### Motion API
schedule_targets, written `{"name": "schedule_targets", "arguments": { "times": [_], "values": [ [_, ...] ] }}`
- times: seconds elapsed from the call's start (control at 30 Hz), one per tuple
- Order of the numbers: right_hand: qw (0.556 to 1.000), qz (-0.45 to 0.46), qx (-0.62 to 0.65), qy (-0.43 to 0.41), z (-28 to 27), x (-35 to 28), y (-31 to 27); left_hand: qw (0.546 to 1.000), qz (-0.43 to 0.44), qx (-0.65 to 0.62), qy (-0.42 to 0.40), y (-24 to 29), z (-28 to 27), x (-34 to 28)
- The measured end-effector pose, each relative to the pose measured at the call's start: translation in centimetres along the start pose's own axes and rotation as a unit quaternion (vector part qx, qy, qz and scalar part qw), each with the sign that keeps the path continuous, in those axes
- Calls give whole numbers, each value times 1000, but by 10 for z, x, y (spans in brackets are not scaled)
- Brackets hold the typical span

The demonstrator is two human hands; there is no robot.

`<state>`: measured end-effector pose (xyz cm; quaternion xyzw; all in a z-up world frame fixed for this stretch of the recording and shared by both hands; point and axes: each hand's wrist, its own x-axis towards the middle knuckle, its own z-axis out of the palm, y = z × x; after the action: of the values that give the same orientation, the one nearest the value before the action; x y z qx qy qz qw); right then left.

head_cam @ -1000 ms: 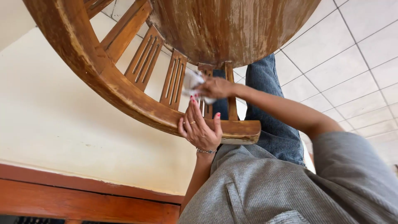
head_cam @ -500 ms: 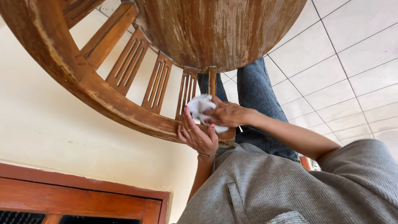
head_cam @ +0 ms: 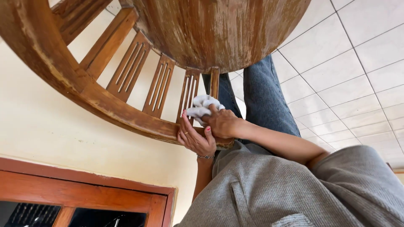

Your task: Cleaning and wiping down wooden chairs with a cloth.

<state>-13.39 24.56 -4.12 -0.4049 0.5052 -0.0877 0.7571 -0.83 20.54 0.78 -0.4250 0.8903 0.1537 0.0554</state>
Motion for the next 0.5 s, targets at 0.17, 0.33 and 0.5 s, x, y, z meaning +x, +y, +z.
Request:
{"name": "schedule_targets", "arguments": {
  "times": [0.17, 0.33, 0.5],
  "values": [
    [995, 63, 14, 76, -25, 44, 39, 1000, 5, 23, 6, 7, -2, 4],
    [972, 141, 42, 181, -17, 123, 103, 999, 16, 39, 0, 7, -1, 2],
    [957, -35, -127, 257, -2, 52, 68, 999, 1, 34, 13, -4, 12, 0]
  ]
}}
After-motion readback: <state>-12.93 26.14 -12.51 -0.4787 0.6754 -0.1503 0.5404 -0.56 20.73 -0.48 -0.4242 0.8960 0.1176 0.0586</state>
